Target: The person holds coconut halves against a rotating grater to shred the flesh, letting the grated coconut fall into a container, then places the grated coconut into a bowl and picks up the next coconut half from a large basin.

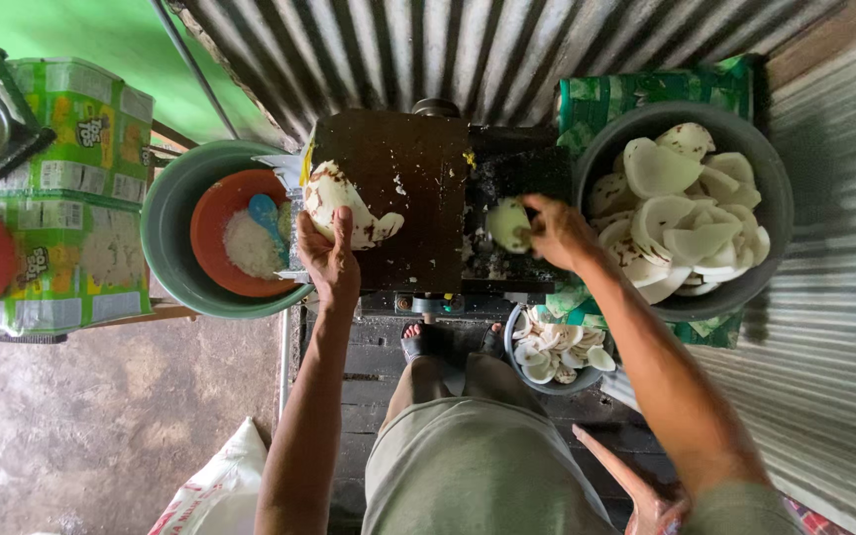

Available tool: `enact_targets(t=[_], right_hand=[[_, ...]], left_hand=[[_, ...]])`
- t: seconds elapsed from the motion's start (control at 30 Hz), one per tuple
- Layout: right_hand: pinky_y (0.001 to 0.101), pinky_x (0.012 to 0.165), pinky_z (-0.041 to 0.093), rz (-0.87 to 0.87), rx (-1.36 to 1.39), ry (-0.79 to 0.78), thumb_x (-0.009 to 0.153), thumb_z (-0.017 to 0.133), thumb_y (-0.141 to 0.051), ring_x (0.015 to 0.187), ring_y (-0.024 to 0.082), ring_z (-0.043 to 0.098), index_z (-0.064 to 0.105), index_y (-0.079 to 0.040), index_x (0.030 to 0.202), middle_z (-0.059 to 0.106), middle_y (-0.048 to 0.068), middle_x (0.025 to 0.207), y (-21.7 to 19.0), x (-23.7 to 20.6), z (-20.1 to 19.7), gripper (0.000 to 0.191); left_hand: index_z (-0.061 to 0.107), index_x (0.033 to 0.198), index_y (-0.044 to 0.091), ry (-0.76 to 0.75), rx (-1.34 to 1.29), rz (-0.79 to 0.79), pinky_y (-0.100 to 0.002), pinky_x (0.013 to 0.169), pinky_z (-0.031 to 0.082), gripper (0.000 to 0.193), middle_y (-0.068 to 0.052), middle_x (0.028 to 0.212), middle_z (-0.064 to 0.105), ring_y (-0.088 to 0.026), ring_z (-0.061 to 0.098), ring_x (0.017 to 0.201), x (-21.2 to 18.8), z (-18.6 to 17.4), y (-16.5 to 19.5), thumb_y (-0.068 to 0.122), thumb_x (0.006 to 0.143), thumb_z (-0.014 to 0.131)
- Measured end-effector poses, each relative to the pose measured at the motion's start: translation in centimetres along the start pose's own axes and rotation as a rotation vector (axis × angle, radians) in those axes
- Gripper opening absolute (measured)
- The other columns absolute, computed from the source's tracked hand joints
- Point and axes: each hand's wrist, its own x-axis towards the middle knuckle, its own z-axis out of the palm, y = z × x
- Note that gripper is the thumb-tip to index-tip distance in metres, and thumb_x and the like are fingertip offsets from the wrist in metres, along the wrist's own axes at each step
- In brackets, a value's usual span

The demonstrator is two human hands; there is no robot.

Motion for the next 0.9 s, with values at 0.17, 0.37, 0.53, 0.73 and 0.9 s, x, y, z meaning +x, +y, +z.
enact_targets(t=[0.17, 0.37, 0.53, 0.73, 0.9], right_hand=[[0.0382, 0.074, 0.063, -0.090, -0.177, 0.029, 0.089, 0.077, -0.029, 0.087, 0.027, 0.077, 0.056, -0.015, 0.142, 0.076, 0.014, 0.107, -0.2, -1.3, 2.2, 0.059], [0.0471, 0.086, 0.059, -0.194, -0.270, 0.185, 0.076, 0.082, -0.019, 0.100, 0.041, 0.072, 0.065, -0.012, 0.128, 0.075, 0.023, 0.108, -1.4, -0.2, 5.6, 0.056], [0.0475, 0.088, 0.059, -0.087, -0.328, 0.101, 0.077, 0.080, -0.019, 0.100, 0.042, 0.072, 0.062, -0.006, 0.127, 0.073, 0.027, 0.104, -1.6, 0.9, 6.1, 0.055], [0.0500, 0.086, 0.058, -0.147, -0.319, 0.169, 0.078, 0.079, -0.018, 0.096, 0.044, 0.072, 0.059, -0.006, 0.129, 0.073, 0.027, 0.100, -1.1, 1.3, 6.3, 0.056], [0.0454, 0.082, 0.060, -0.198, -0.119, 0.234, 0.081, 0.078, -0.015, 0.093, 0.035, 0.077, 0.064, -0.011, 0.121, 0.078, 0.018, 0.098, -0.3, 1.2, 5.3, 0.043]], left_hand=[[0.056, 0.117, 0.001, 0.003, 0.039, 0.012, -0.029, 0.091, 0.054, 0.039, -0.007, 0.112, 0.068, -0.013, 0.063, 0.100, 0.0, -0.2, -0.2, 0.030, 0.101, 0.077], [0.056, 0.116, 0.003, 0.007, 0.058, 0.015, -0.030, 0.089, 0.056, 0.037, -0.007, 0.110, 0.069, -0.013, 0.064, 0.099, -0.2, -0.4, -0.6, 0.031, 0.102, 0.076], [0.058, 0.123, 0.001, 0.008, -0.039, -0.017, -0.030, 0.091, 0.054, 0.043, -0.008, 0.114, 0.070, -0.013, 0.065, 0.101, -0.3, -0.3, -0.3, 0.029, 0.099, 0.078], [0.058, 0.123, 0.001, -0.001, -0.004, -0.014, -0.029, 0.092, 0.054, 0.041, -0.007, 0.114, 0.070, -0.013, 0.064, 0.101, -0.2, 0.1, -0.2, 0.029, 0.100, 0.076], [0.058, 0.120, 0.001, 0.017, 0.066, -0.012, -0.028, 0.091, 0.054, 0.038, -0.007, 0.113, 0.069, -0.012, 0.063, 0.100, -0.1, -0.1, -0.2, 0.029, 0.101, 0.075]])
